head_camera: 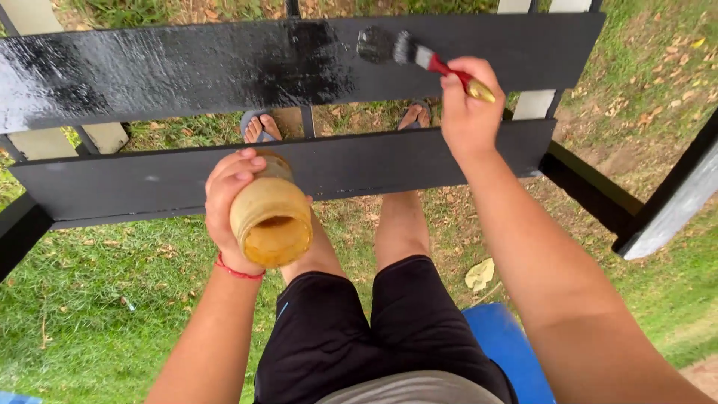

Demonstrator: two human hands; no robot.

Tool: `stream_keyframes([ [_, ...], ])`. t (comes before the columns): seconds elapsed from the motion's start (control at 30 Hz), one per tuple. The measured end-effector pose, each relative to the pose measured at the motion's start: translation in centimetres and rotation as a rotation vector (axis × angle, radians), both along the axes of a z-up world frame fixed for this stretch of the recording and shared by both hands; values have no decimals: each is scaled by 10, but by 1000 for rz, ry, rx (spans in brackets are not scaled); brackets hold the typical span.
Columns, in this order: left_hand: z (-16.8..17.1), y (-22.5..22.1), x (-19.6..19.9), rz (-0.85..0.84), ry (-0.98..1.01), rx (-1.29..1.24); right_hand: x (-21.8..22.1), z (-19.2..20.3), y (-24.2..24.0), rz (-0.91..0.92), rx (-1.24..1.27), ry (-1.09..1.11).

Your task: Painting a wooden bench with black paint using a brush.

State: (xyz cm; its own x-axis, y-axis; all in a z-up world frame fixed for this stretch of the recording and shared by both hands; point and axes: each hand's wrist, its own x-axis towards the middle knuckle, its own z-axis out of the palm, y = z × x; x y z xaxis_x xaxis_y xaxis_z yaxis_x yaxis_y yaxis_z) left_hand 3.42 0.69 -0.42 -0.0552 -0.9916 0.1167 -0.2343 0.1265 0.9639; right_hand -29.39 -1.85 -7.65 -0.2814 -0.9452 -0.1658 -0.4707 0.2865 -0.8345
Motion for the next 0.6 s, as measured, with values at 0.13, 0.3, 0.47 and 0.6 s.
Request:
stream_keyframes([
  [0.13, -3, 0, 8, 3, -7, -12, 31, 2, -5, -114, 114, -138],
  [0.3, -3, -2, 13, 13, 4, -9, 63, -6, -24, 10, 71, 117],
  [0.47, -8, -2, 22, 9, 10, -14, 24, 11, -15, -21, 38, 176],
  [0.6, -11, 0, 23, 13, 4, -14, 67, 7, -18, -170, 169, -296],
])
